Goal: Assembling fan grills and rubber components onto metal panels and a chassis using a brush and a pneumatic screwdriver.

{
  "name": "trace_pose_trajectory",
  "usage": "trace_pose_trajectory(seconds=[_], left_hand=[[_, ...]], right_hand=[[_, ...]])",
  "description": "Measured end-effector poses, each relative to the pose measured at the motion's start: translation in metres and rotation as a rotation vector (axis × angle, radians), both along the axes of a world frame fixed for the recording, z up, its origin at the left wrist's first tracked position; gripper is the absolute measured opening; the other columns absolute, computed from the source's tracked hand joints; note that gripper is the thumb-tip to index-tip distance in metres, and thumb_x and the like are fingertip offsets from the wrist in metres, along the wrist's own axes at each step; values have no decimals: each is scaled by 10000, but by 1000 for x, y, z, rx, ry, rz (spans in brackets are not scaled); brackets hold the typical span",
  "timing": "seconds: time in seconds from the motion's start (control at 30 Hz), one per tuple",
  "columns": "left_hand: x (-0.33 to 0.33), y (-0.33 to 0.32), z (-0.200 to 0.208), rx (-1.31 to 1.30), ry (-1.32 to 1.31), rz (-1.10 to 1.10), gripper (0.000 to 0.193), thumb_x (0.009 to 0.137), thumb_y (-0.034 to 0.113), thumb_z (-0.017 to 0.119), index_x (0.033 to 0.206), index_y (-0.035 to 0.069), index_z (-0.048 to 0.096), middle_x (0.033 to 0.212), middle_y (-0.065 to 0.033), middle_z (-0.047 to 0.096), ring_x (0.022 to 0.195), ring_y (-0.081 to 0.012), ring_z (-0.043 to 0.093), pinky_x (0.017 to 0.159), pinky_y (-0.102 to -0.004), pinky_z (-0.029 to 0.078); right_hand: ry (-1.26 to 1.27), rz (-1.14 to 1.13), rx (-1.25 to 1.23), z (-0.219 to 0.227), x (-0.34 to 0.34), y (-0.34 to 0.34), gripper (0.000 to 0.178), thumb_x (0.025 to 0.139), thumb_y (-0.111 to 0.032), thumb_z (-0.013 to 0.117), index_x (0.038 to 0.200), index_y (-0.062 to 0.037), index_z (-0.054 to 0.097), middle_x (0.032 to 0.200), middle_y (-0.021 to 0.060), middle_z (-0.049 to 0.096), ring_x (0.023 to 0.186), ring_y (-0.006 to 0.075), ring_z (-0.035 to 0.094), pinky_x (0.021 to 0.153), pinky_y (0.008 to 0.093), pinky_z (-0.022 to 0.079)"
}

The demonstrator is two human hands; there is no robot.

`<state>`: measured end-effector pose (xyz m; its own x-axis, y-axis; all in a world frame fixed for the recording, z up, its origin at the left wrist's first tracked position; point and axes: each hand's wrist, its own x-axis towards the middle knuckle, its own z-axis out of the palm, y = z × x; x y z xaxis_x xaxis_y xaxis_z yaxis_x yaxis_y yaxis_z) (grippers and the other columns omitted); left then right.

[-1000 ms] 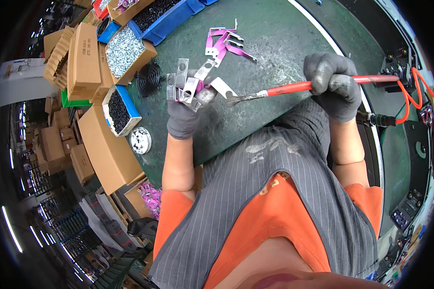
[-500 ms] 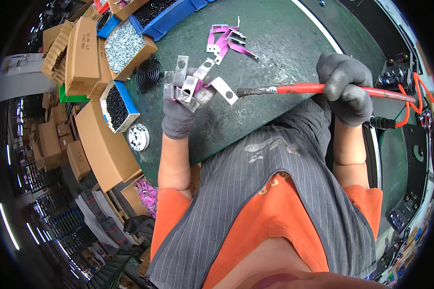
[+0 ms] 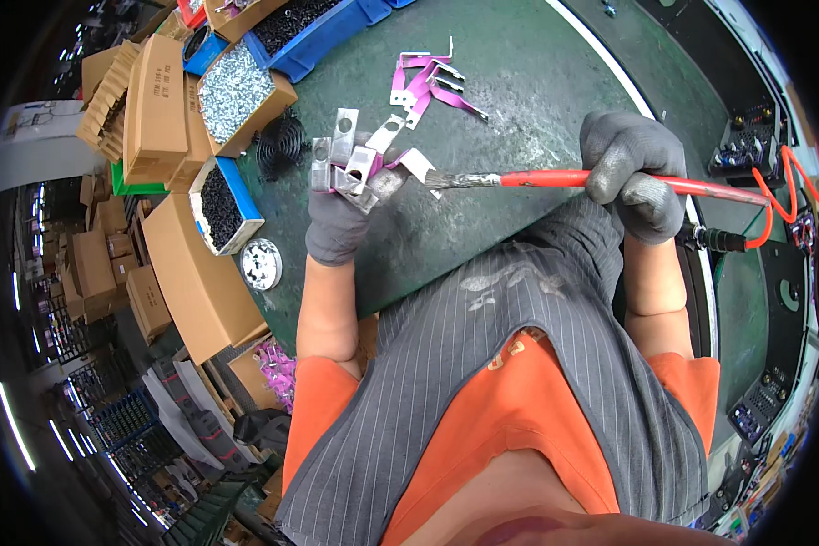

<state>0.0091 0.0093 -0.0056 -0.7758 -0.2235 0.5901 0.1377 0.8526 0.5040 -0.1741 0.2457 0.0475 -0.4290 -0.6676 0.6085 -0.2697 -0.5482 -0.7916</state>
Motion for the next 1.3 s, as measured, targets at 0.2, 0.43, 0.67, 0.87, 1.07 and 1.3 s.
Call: trace_pose_trajectory(seconds=[0.2,0.43,0.67,0.87,1.07,1.3], left_hand=[[-7,-2,10,-149,-26,23,403,695,204,755,1039,85,582,945,-68,592,797,-205,588,699,-338,477],[-27,-23,15,1015,-339,86,311,791,143,654,1074,66,553,812,-64,637,607,-117,583,481,-248,448],[-92,-135,69,723,-112,335,201,766,149,651,911,38,568,671,-31,586,516,-103,536,444,-240,421],[-138,-318,97,221,-86,780,437,754,291,660,1054,-12,565,993,-208,631,898,-293,630,786,-363,491],[-182,-306,89,-147,-638,946,634,798,494,467,1249,48,485,1320,-196,442,1199,-362,440,979,-444,361],[-185,-312,82,91,-774,973,802,801,586,447,1387,62,285,1415,-177,311,1345,-321,201,1039,-485,251]], right_hand=[[-143,-48,-6,-3,-4,-5,311,715,-324,592,577,-47,561,528,53,504,506,168,451,481,300,308],[-405,-99,117,-40,-23,-2,214,705,-219,491,687,-13,548,579,57,490,507,127,433,483,253,343],[-815,-127,220,-109,-33,4,252,790,-265,500,826,-16,521,618,40,459,516,113,386,466,234,297],[-786,-78,175,-103,-36,-6,248,792,-257,491,827,-13,521,588,53,451,508,120,389,476,234,305],[-839,-97,157,-104,-39,-9,201,757,-217,481,797,-26,530,589,58,479,484,109,376,456,240,307],[-847,-90,159,-101,-36,-6,198,773,-189,466,826,-15,545,617,62,501,490,108,387,462,235,328]])
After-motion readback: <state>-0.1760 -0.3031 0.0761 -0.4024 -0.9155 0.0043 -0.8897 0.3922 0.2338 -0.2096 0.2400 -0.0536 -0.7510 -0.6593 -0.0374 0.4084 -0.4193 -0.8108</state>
